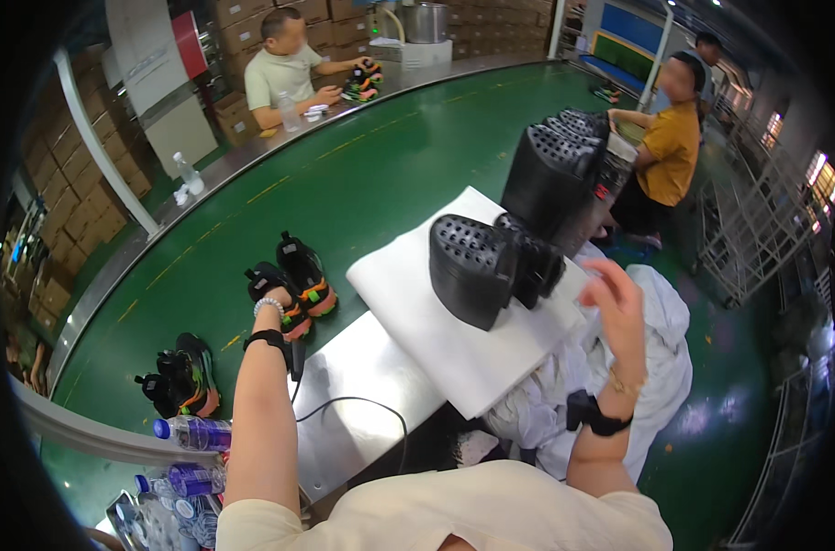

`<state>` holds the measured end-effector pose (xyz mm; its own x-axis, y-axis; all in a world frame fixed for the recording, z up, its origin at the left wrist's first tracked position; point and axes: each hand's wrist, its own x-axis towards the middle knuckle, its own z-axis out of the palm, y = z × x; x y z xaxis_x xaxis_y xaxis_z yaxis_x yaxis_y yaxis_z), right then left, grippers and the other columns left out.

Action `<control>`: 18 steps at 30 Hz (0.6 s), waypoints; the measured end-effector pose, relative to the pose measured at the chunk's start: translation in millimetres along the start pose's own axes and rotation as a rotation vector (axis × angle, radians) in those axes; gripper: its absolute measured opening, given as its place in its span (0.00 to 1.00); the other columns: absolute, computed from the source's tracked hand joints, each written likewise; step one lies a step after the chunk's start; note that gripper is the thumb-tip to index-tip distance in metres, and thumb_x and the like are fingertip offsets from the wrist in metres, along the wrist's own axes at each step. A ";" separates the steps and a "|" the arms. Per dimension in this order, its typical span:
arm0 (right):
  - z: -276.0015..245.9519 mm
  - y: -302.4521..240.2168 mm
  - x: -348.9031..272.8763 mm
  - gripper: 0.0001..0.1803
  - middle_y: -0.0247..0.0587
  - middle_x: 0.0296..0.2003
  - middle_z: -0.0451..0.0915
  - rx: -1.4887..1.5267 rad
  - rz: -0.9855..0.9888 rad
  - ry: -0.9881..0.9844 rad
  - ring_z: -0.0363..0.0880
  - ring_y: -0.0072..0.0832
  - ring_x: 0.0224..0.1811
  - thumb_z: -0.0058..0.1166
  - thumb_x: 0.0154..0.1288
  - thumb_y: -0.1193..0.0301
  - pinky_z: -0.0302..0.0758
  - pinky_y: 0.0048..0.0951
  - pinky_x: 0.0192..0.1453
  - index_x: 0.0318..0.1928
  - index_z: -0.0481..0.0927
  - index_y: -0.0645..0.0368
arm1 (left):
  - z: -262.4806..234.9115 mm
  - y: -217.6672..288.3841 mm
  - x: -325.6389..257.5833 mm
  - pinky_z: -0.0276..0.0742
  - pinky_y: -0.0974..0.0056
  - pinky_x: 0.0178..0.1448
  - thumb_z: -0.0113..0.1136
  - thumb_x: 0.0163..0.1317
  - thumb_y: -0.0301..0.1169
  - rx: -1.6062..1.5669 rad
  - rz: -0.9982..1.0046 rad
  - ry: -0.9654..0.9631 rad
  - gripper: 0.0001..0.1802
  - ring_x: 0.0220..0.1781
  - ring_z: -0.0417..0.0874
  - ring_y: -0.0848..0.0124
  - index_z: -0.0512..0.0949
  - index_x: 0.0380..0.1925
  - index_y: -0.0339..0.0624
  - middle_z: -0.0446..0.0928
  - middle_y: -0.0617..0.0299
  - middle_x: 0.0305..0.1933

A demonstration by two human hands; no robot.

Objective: Inspecting and assembling shoe components at a factory workstation.

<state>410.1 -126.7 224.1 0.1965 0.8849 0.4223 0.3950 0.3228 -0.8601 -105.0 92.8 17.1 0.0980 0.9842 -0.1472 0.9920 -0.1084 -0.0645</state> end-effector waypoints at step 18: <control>57.3 -15.4 98.7 0.34 0.51 0.30 0.81 -1.005 -0.220 -0.555 0.80 0.45 0.35 0.59 0.45 0.40 0.76 0.38 0.42 0.30 0.81 0.64 | -22.9 10.6 -78.8 0.76 0.59 0.46 0.50 0.55 0.30 -0.080 0.015 0.166 0.14 0.43 0.81 0.57 0.80 0.36 0.36 0.79 0.48 0.42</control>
<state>372.0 -25.2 262.6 -0.2858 0.9485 0.1369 0.9528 0.2966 -0.0657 -100.4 17.3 50.6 0.1184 0.9928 0.0180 0.9928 -0.1187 0.0160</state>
